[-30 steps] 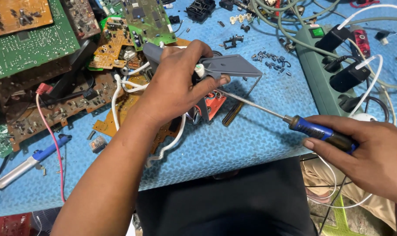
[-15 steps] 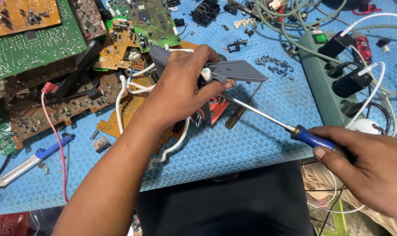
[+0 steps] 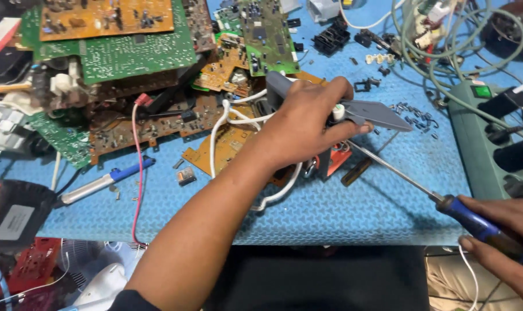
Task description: Disassembling the plastic casing of an electric iron using a screwdriver on a repair bench.
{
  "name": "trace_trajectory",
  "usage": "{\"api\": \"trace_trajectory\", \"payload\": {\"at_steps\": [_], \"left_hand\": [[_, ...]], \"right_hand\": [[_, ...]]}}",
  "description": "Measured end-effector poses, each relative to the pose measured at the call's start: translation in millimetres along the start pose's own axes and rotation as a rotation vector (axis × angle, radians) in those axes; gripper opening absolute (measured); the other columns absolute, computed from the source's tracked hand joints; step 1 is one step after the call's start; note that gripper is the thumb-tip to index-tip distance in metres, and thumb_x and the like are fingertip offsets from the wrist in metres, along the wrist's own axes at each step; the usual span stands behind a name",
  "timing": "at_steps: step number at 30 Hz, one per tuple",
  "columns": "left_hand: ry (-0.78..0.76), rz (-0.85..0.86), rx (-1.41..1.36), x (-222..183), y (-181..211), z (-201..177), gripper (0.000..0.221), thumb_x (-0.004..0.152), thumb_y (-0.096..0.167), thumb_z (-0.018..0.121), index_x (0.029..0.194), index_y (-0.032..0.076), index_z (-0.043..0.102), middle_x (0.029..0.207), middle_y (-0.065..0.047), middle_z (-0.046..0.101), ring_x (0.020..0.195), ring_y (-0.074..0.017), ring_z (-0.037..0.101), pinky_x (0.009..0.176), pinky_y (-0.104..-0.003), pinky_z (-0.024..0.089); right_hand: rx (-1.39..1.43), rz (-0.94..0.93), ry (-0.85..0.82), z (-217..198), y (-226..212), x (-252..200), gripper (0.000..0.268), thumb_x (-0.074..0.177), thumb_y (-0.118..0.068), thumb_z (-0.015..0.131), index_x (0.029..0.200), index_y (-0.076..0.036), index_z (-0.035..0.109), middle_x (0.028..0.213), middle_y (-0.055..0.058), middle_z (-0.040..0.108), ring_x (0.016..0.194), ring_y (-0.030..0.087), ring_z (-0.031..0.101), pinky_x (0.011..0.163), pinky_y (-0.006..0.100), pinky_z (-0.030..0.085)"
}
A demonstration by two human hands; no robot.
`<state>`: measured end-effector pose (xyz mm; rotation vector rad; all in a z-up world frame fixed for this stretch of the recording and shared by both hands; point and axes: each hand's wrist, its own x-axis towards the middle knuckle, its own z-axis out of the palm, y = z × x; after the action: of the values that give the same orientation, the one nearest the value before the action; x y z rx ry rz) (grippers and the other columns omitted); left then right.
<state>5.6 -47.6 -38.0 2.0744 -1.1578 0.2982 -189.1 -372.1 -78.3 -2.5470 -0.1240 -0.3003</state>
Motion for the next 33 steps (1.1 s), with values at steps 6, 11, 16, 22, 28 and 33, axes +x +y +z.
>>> {"api": "trace_trajectory", "payload": {"at_steps": [6,11,16,22,28,33], "left_hand": [[-0.023,-0.061,-0.006,0,3,-1,0.041,0.095,0.051,0.057,0.102,0.013,0.044,0.079,-0.01,0.065,0.074,-0.0316,0.053,0.09,-0.042,0.036],[-0.016,-0.062,0.016,-2,5,-3,0.043,0.095,0.052,0.056,0.103,0.012,0.043,0.079,-0.01,0.062,0.075,-0.032,0.054,0.09,-0.042,0.037],[-0.042,-0.072,-0.003,0,6,-6,0.041,0.095,0.05,0.06,0.104,0.013,0.044,0.074,-0.009,0.057,0.076,-0.0304,0.052,0.09,-0.041,0.038],[-0.063,-0.079,0.016,3,3,-4,0.04,0.096,0.048,0.061,0.108,0.012,0.05,0.084,-0.006,0.064,0.079,-0.029,0.058,0.091,-0.041,0.036],[-0.06,-0.094,0.025,1,4,-5,0.043,0.095,0.051,0.062,0.107,0.012,0.051,0.08,-0.006,0.063,0.076,-0.0288,0.058,0.09,-0.04,0.036],[-0.041,-0.064,0.041,2,2,-4,0.04,0.096,0.049,0.063,0.107,0.012,0.052,0.083,-0.005,0.064,0.075,-0.0297,0.059,0.09,-0.04,0.037]], "right_hand": [[0.323,0.187,0.018,33,28,-1,0.052,0.076,0.003,0.073,0.128,0.0,0.071,0.132,0.013,0.075,0.118,0.022,0.069,0.103,0.032,0.051],[-0.097,0.04,0.158,28,-15,-1,0.063,0.084,0.006,0.067,0.146,-0.008,0.065,0.12,0.016,0.066,0.102,0.025,0.064,0.093,0.034,0.051],[0.284,0.315,0.044,14,17,-4,0.059,0.068,0.008,0.081,0.125,-0.005,0.077,0.119,0.008,0.077,0.098,0.022,0.066,0.091,0.031,0.051],[0.638,0.833,-0.043,-3,-35,20,0.038,0.1,0.008,0.055,0.131,0.017,0.073,0.073,0.051,0.061,0.046,0.04,0.028,0.044,0.044,0.019],[-0.355,-0.223,0.196,-6,-32,9,0.044,0.085,-0.021,0.075,0.129,-0.017,0.076,0.115,0.005,0.075,0.099,0.025,0.071,0.09,0.041,0.053],[-0.545,0.633,-0.35,-10,-46,25,0.04,0.095,-0.057,0.047,0.127,-0.05,0.069,0.084,-0.012,0.09,0.078,0.015,0.078,0.074,0.03,0.052]]}}
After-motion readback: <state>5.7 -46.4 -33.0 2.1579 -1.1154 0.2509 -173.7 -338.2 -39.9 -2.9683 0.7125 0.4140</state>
